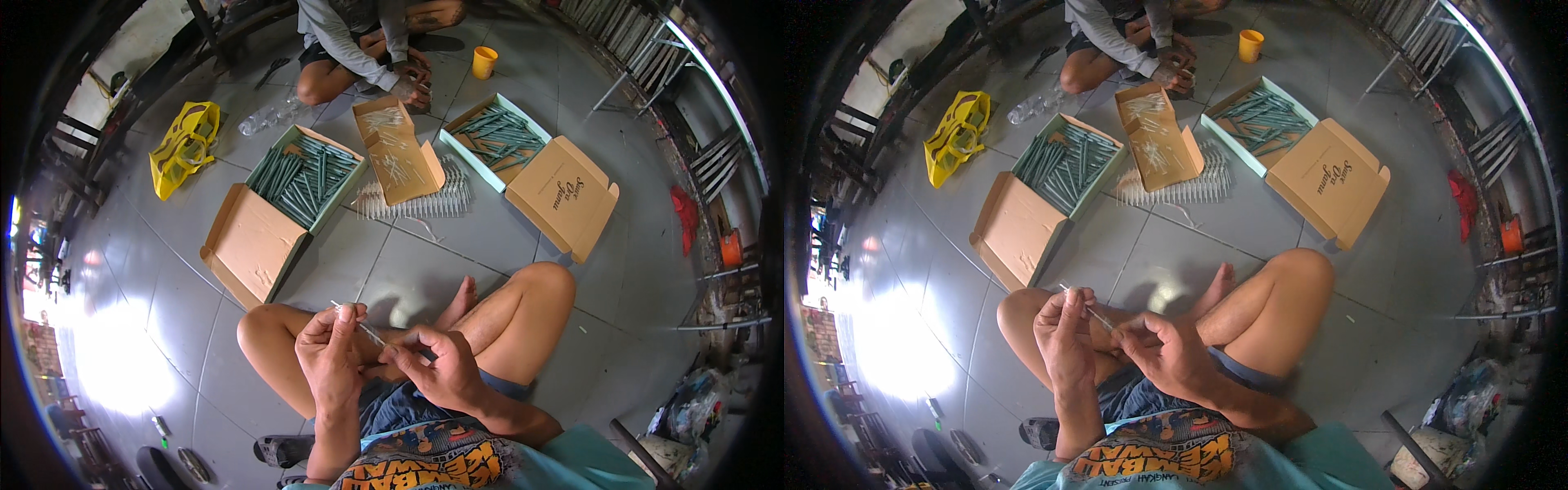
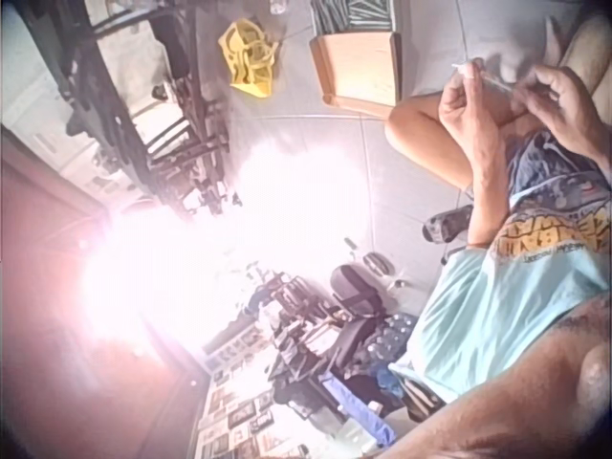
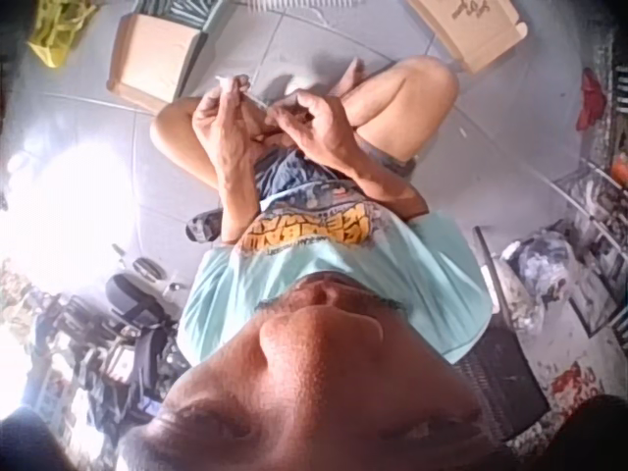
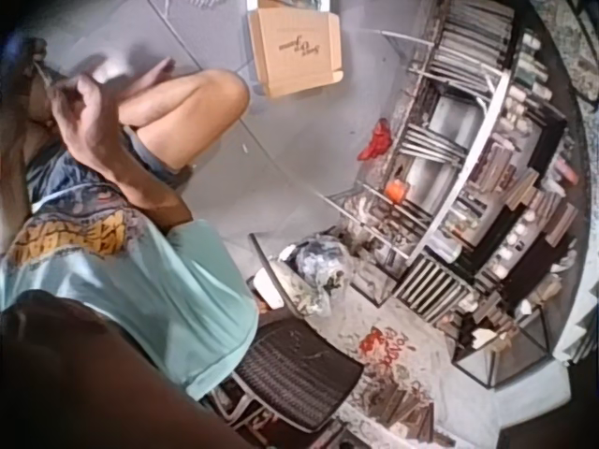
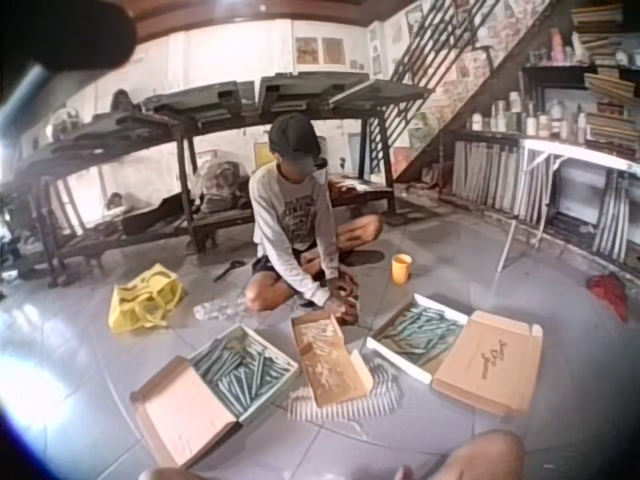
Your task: The person assembles small white plastic components by joining multiple pieces by hand and then inserting a metal rod into a green plastic tube.
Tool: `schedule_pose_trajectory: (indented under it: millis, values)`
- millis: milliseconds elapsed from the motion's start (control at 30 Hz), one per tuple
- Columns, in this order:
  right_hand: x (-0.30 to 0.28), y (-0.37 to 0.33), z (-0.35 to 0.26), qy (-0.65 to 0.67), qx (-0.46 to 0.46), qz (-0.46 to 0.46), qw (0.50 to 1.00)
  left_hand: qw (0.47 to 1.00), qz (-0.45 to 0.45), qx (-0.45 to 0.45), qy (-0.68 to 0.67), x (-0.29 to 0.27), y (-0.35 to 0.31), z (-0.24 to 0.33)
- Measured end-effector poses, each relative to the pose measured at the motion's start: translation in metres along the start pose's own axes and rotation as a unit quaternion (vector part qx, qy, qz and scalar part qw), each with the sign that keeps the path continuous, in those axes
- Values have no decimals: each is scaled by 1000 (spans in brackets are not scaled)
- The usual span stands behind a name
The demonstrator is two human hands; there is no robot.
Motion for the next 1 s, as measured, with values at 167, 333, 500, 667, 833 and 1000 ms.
schedule_pose_trajectory:
  millis: [167,333,500,667,833,1000]
  values:
    - [3,-11,6,-57,45,-21,997,997,70,24,27,-29,11,12]
    - [-18,-36,72,-49,96,27,994,981,109,161,26,-72,44,57]
    - [-26,14,40,96,57,-7,994,976,-207,58,28,12,12,17]
    - [11,18,31,391,226,-314,835,950,-301,43,-63,25,7,8]
    - [33,7,27,479,230,-307,789,942,-320,31,-93,17,3,0]
    - [37,-3,33,476,198,-306,800,947,-279,32,-154,6,8,1]
Point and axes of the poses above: each hand's wrist, its own y-axis towards the middle knuckle, its own x-axis out of the palm, z = x × y, the point moved 6 cm from there along y, towards the middle knuckle, and after that the axes turned 2 degrees about y, right-handed, at the moved point
